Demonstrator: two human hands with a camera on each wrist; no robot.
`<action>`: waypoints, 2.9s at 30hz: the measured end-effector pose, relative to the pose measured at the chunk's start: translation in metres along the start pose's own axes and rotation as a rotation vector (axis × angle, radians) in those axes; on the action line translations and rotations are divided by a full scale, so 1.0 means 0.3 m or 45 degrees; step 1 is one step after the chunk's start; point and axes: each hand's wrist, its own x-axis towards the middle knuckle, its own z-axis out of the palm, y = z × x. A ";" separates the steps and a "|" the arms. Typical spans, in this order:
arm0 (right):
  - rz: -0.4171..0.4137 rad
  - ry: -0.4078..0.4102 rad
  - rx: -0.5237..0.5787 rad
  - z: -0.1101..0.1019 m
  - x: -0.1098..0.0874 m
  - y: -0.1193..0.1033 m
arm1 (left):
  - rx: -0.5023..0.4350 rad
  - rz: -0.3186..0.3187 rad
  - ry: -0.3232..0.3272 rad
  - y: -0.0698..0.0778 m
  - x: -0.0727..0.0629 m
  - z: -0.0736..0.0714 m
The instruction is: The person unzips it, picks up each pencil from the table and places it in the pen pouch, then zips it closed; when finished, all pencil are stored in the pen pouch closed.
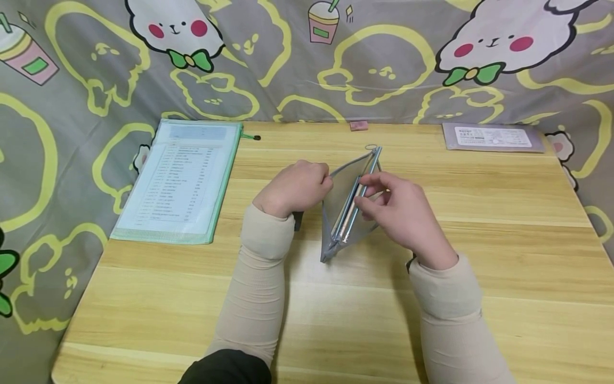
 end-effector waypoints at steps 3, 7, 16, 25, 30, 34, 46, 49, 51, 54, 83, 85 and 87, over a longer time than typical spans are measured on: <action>-0.008 0.000 -0.022 0.002 0.002 0.001 | 0.004 0.005 0.006 0.001 -0.001 0.000; -0.009 -0.006 -0.042 0.003 0.003 0.003 | 0.002 0.008 0.008 0.002 0.000 0.000; -0.014 -0.021 -0.080 0.004 -0.002 0.001 | 0.002 0.006 0.012 0.000 -0.002 0.001; -0.028 -0.051 -0.087 0.006 0.000 -0.003 | -0.004 -0.009 -0.006 0.000 0.001 0.001; -0.045 -0.044 -0.098 0.005 0.002 0.002 | -0.007 -0.005 -0.009 0.002 -0.001 -0.003; -0.052 -0.049 -0.106 0.004 0.003 0.002 | -0.010 -0.009 -0.014 0.003 -0.001 -0.003; -0.073 -0.144 -0.267 0.025 0.022 0.023 | -0.006 -0.009 -0.017 -0.001 -0.001 -0.003; -0.063 -0.122 -0.293 0.026 0.023 0.028 | 0.000 -0.004 -0.006 -0.002 0.000 -0.002; -0.062 -0.095 -0.294 0.016 0.018 0.028 | -0.004 -0.003 -0.004 -0.002 0.000 -0.002; -0.095 -0.064 -0.311 -0.010 0.005 0.030 | -0.019 -0.009 -0.009 -0.001 0.001 -0.002; 0.189 -0.201 -0.758 -0.254 -0.031 0.225 | -0.036 0.001 -0.025 -0.003 -0.004 -0.003; 0.239 -0.261 -0.768 -0.269 -0.023 0.271 | -0.040 -0.008 -0.030 -0.003 -0.007 -0.004; 0.244 -0.298 -0.747 -0.261 -0.011 0.302 | -0.040 -0.017 -0.036 -0.006 -0.007 -0.003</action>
